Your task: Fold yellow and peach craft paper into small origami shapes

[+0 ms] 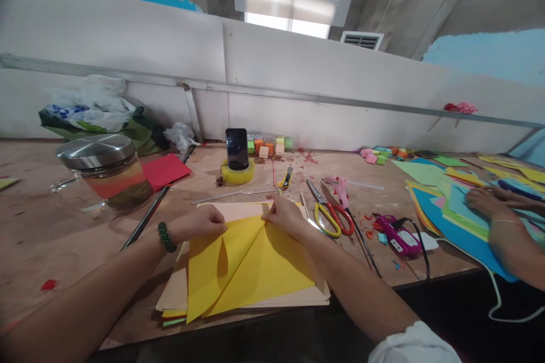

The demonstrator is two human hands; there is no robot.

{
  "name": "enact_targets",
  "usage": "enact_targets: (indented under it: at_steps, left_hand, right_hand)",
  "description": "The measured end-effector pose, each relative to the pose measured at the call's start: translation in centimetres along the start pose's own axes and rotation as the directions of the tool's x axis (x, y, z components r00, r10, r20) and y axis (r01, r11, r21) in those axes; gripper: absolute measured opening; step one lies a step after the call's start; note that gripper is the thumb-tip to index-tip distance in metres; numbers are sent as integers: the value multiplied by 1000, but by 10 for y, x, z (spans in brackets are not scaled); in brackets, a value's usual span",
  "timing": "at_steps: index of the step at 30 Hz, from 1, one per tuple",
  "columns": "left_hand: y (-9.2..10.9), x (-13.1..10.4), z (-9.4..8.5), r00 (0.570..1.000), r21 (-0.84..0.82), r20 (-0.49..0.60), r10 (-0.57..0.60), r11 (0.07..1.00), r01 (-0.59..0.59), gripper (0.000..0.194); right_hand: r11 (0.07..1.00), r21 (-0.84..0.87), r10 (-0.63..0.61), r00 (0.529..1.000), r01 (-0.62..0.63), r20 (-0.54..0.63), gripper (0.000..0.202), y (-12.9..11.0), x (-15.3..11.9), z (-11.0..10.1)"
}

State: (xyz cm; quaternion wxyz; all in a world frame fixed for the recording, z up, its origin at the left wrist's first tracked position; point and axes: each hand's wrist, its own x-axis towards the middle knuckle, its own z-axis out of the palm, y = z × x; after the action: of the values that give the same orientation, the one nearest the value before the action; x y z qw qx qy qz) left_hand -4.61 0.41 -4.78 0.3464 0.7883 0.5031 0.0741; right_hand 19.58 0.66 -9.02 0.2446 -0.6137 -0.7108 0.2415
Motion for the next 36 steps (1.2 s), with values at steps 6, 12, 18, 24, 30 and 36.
enact_targets:
  at_steps: [6, 12, 18, 24, 30, 36]
  left_hand:
    - [4, -6, 3, 995, 273, -103, 3, 962, 26, 24]
    - [11, -5, 6, 974, 466, -146, 174, 880, -88, 41]
    - [12, 13, 7, 835, 505, 319, 449, 664, -551, 47]
    - [37, 25, 5, 870, 578, 347, 350, 651, -492, 57]
    - [60, 24, 24, 905, 672, 339, 258, 607, -425, 46]
    - [64, 1, 34, 927, 703, 290, 239, 604, -375, 36]
  right_hand:
    - [994, -99, 46, 999, -43, 23, 61, -10, -6, -10]
    - [988, -141, 66, 997, -59, 49, 60, -12, -5, -10]
    - [987, -153, 61, 996, -50, 70, 60, -9, -3, -8]
    - [987, -154, 66, 995, -53, 80, 59, -10, -3, -9]
    - [985, -161, 74, 995, -62, 70, 57, -13, -5, -10]
    - [987, -153, 61, 995, -49, 73, 57, -12, -4, -10]
